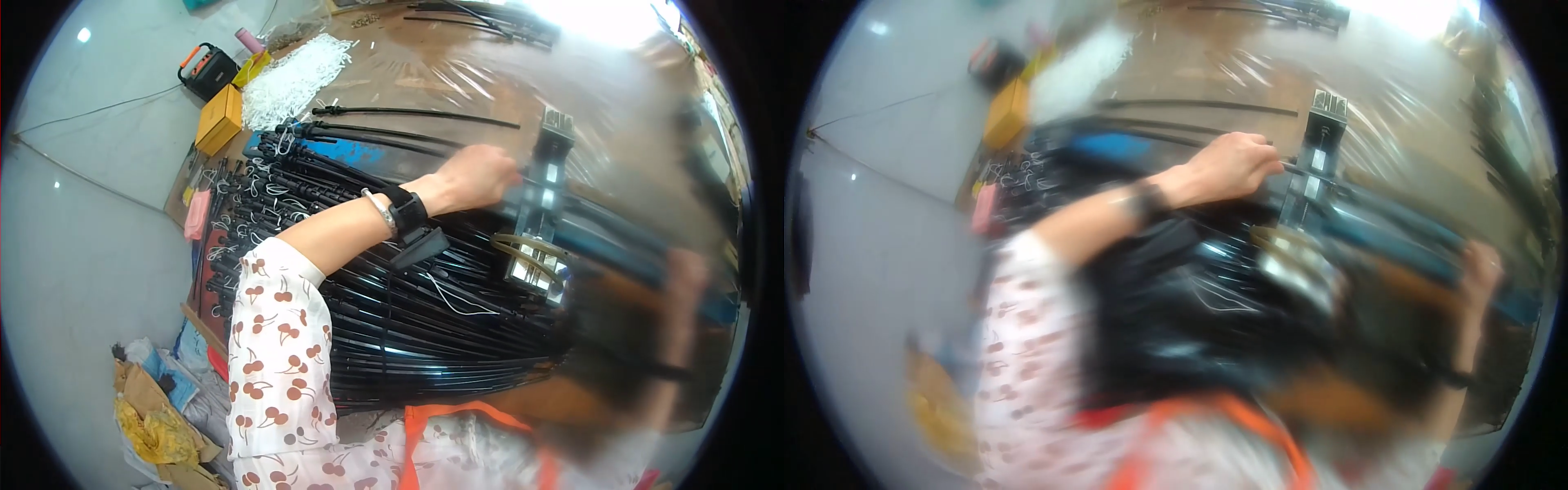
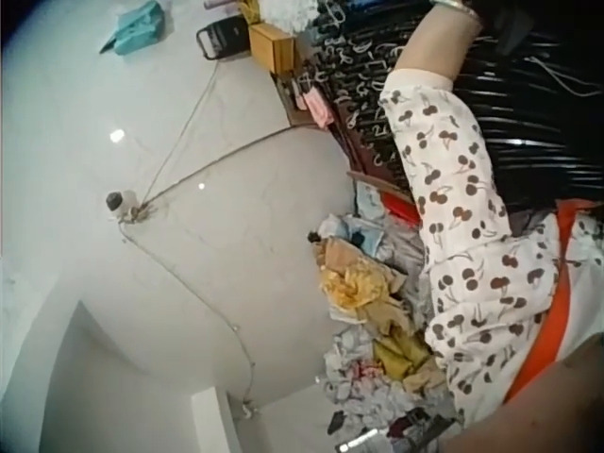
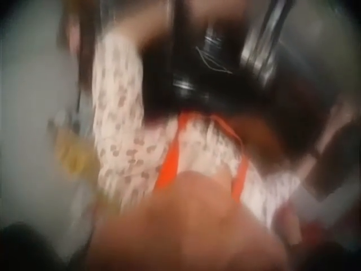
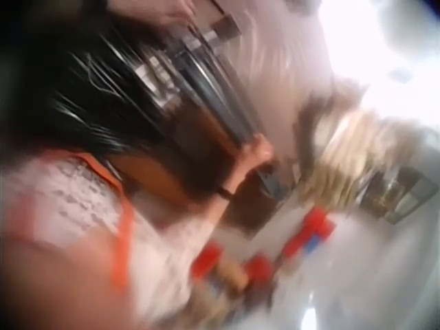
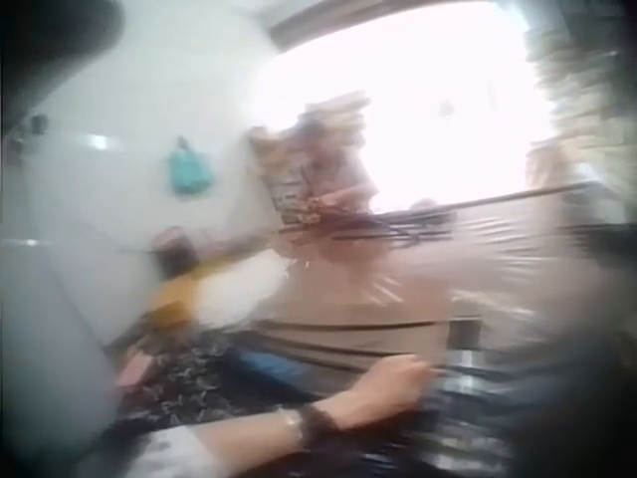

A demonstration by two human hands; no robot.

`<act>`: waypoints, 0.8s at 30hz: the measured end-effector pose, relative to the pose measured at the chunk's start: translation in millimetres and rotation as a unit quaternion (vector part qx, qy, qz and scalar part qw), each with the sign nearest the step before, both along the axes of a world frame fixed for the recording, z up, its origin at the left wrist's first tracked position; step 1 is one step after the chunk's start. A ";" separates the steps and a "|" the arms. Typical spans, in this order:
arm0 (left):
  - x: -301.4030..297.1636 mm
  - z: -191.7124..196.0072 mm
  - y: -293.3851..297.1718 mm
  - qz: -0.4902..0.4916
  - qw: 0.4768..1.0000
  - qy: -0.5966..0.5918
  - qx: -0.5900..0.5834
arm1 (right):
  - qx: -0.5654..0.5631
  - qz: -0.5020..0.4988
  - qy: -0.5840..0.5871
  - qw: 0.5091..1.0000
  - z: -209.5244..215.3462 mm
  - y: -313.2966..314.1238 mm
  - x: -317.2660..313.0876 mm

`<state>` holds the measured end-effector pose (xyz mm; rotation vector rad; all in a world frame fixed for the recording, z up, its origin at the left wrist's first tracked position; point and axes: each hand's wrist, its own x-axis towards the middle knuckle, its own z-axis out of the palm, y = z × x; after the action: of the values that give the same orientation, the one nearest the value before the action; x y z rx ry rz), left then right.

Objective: Sorting and arranging black wire hangers onto an industrial assembly rack or jig.

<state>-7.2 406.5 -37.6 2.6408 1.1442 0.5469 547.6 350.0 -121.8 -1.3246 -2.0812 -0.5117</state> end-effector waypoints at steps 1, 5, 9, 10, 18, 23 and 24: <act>-1.1 -2.5 0.6 0.001 1.000 -0.026 -0.003 | 0.004 0.016 -0.002 1.000 -2.8 4.6 -2.1; -2.5 -7.3 4.0 -0.007 0.997 -0.075 -0.003 | 0.012 0.006 -0.001 1.000 -2.8 1.1 3.5; -4.4 -10.1 -2.3 0.000 0.996 -0.093 0.002 | -0.041 -0.041 -0.030 0.998 13.8 -9.6 -12.5; -3.6 -11.2 -2.5 -0.012 0.994 -0.110 0.022 | -0.061 -0.064 -0.057 0.994 19.1 -16.1 -11.0; -3.3 -6.5 -4.5 0.029 0.999 0.004 0.019 | -0.134 0.009 0.036 0.990 75.7 -91.9 -177.9; 12.8 7.1 -6.6 0.051 0.998 0.039 0.008 | -0.131 0.064 0.038 0.989 73.5 -102.4 -195.9; 13.7 4.2 -4.6 0.057 0.997 0.057 0.010 | -0.139 0.068 0.045 0.987 73.3 -101.0 -196.4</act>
<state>6.5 402.0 -33.3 2.6661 1.3367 0.4353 351.2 249.1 -48.5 -1.3173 -2.2072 -0.1019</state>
